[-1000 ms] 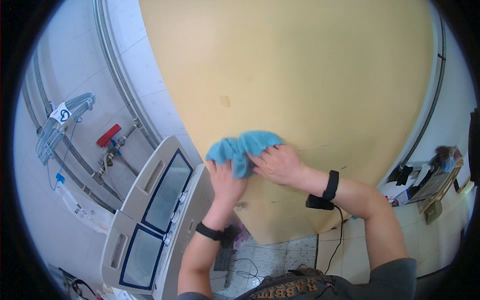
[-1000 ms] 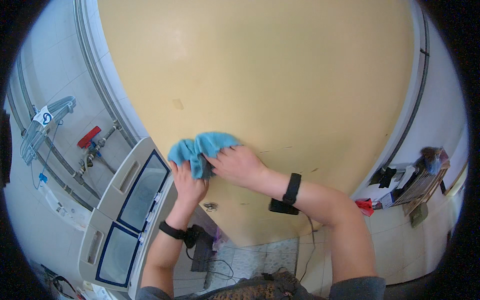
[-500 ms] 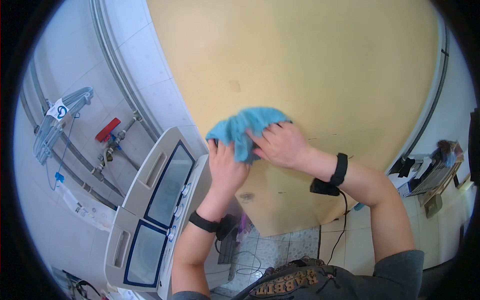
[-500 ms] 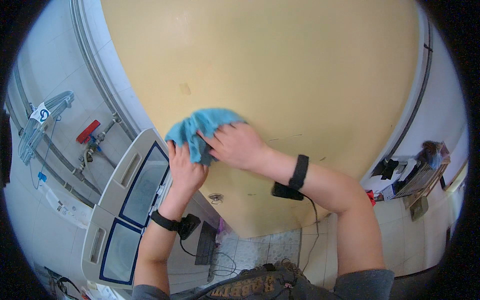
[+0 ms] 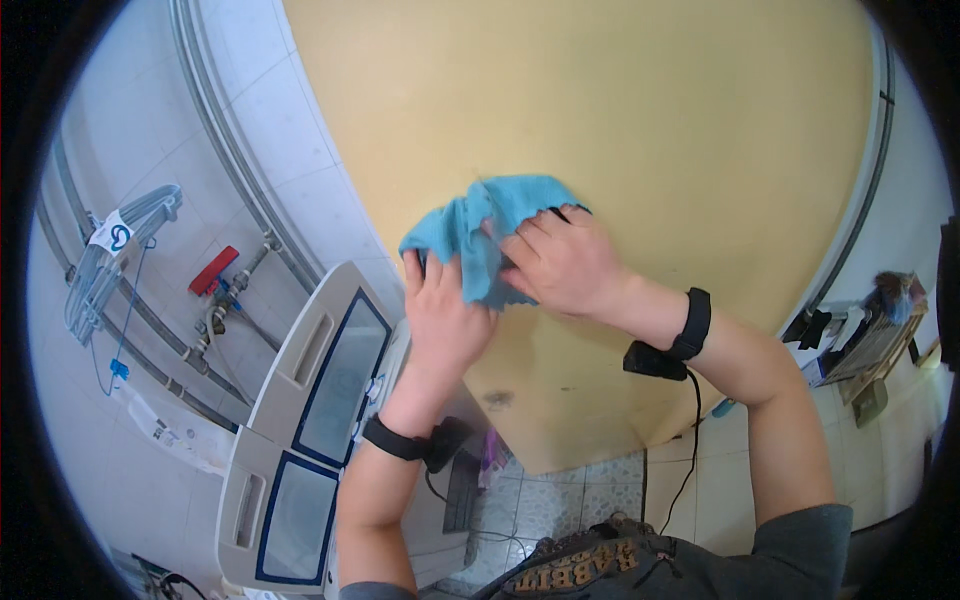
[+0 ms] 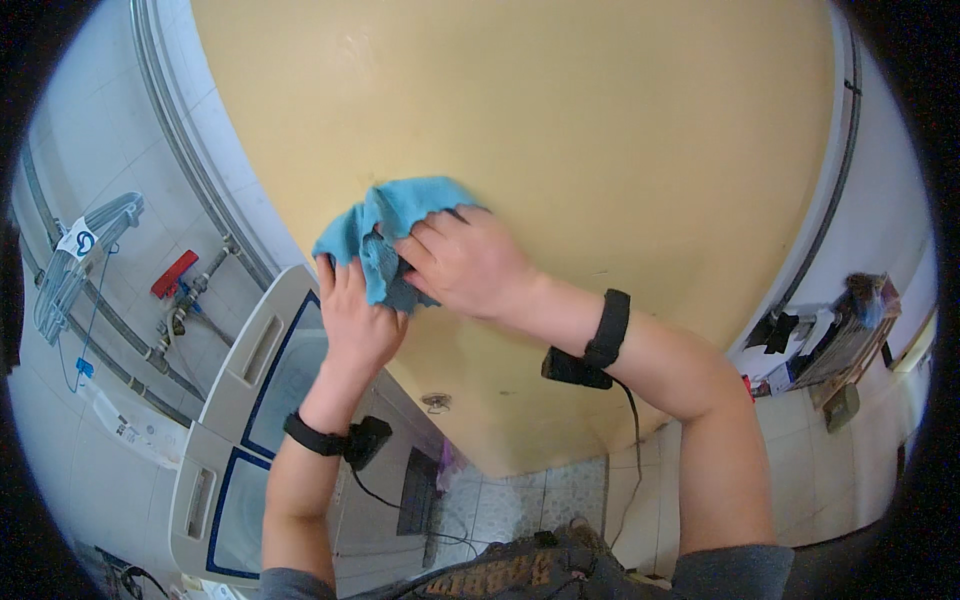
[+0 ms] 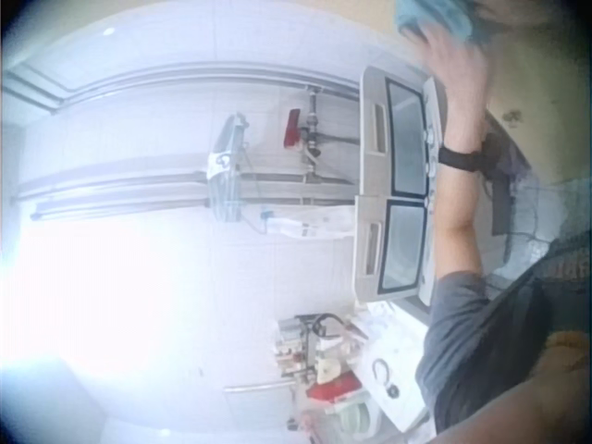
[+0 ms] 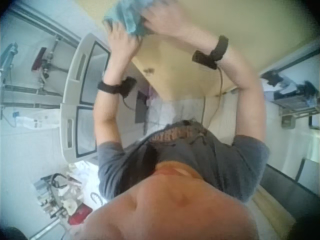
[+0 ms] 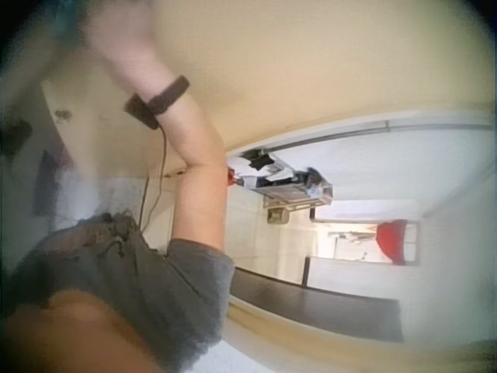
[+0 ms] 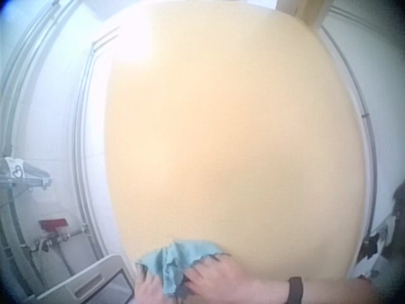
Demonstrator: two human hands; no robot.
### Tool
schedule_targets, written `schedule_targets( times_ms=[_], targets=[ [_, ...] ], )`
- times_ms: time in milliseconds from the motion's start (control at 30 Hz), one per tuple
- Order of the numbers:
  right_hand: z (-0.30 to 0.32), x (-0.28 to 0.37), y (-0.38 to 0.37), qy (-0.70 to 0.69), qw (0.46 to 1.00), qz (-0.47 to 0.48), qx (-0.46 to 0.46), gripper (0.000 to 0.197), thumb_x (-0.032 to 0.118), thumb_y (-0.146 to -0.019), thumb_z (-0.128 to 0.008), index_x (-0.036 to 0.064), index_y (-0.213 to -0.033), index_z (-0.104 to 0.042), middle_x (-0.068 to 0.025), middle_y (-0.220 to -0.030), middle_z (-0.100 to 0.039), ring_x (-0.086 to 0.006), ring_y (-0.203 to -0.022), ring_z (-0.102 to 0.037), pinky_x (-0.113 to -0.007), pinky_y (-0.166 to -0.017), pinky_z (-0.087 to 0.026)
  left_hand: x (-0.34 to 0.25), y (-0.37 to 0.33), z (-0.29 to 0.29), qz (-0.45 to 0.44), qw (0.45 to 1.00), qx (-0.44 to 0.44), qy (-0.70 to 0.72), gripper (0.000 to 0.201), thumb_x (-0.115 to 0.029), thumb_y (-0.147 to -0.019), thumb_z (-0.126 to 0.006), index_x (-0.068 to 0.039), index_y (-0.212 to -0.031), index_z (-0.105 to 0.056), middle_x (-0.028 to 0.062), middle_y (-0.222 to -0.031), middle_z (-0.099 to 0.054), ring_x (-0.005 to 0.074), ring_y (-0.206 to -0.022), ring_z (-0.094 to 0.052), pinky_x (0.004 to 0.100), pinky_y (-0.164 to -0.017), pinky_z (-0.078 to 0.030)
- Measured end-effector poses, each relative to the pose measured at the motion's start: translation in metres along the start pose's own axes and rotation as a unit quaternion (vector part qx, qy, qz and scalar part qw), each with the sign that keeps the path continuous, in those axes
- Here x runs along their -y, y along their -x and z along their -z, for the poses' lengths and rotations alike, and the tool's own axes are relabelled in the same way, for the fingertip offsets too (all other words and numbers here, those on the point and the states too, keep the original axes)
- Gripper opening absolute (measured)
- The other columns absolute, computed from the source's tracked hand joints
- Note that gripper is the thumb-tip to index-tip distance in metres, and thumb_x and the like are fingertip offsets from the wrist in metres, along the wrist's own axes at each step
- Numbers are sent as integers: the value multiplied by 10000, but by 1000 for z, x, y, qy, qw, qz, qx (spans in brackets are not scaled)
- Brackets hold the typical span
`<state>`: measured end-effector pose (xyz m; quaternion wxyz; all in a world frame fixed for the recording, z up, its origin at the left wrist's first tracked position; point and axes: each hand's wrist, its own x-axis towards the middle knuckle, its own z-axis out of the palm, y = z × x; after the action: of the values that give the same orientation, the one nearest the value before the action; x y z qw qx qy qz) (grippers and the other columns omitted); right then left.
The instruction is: Cleaning a door using a wet blue cloth after washing it in a sink with detergent.
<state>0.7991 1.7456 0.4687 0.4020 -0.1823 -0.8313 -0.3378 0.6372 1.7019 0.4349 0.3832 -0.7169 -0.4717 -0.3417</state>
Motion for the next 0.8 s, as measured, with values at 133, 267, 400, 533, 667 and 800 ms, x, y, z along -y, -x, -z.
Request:
schedule_targets(
  times_ms=[133, 267, 400, 533, 667, 800],
  targets=[
    [-3, -3, -8, 23, 997, 14, -74, 404, 316, -678, -630, 86, -1003, -565, -27, -894, -573, -161, -828, -531, -297, -698, -428, 8, -12, 4, 2, 1000, 7, 10, 384, -131, -663, -576, -8, -1026, -548, 138, -1049, -518, 347, -1040, -457, 541, -932, -278],
    [-5, 13, 16, -5, 1000, -27, 14, 400, 316, -685, -625, 93, -1011, -567, -26, -887, -581, -157, -842, -534, -292, -695, -428, -4, 18, -8, 3, 999, 30, 21, 465, -123, -643, -587, 11, -1079, -502, 188, -1029, -498, 382, -1040, -437, 589, -965, -208],
    [-10, 2, 16, -17, 1000, -6, 12, 431, 319, -637, -656, 94, -995, -571, -33, -854, -573, -179, -811, -534, -313, -709, -409, 1, 16, -15, -17, 999, 26, 4, 484, -157, -675, -591, -4, -1122, -488, 192, -1145, -472, 379, -1161, -377, 580, -981, -198],
    [1, -15, -47, 49, 997, -3, -62, 417, 308, -714, -598, 91, -1066, -541, -26, -927, -579, -155, -874, -527, -278, -745, -405, 25, -47, 10, 15, 998, -52, -36, 447, -174, -707, -576, -15, -1115, -487, 164, -1094, -494, 356, -1046, -431, 559, -982, -218],
    [0, -11, -42, 52, 997, 6, -48, 443, 315, -706, -599, 92, -1084, -544, -19, -923, -574, -161, -870, -527, -288, -741, -411, 23, -37, 11, 32, 998, 6, -60, 442, -176, -720, -561, -5, -1120, -485, 175, -1106, -486, 370, -1094, -404, 562, -980, -212],
    [-21, 6, 41, 30, 999, 24, 25, 464, 326, -699, -603, 134, -1119, -548, -12, -907, -574, -158, -858, -530, -302, -749, -410, -3, 46, -26, 2, 997, 82, 1, 493, -180, -731, -545, -23, -1190, -458, 203, -1240, -403, 410, -1209, -307, 572, -989, -189]
  ],
)
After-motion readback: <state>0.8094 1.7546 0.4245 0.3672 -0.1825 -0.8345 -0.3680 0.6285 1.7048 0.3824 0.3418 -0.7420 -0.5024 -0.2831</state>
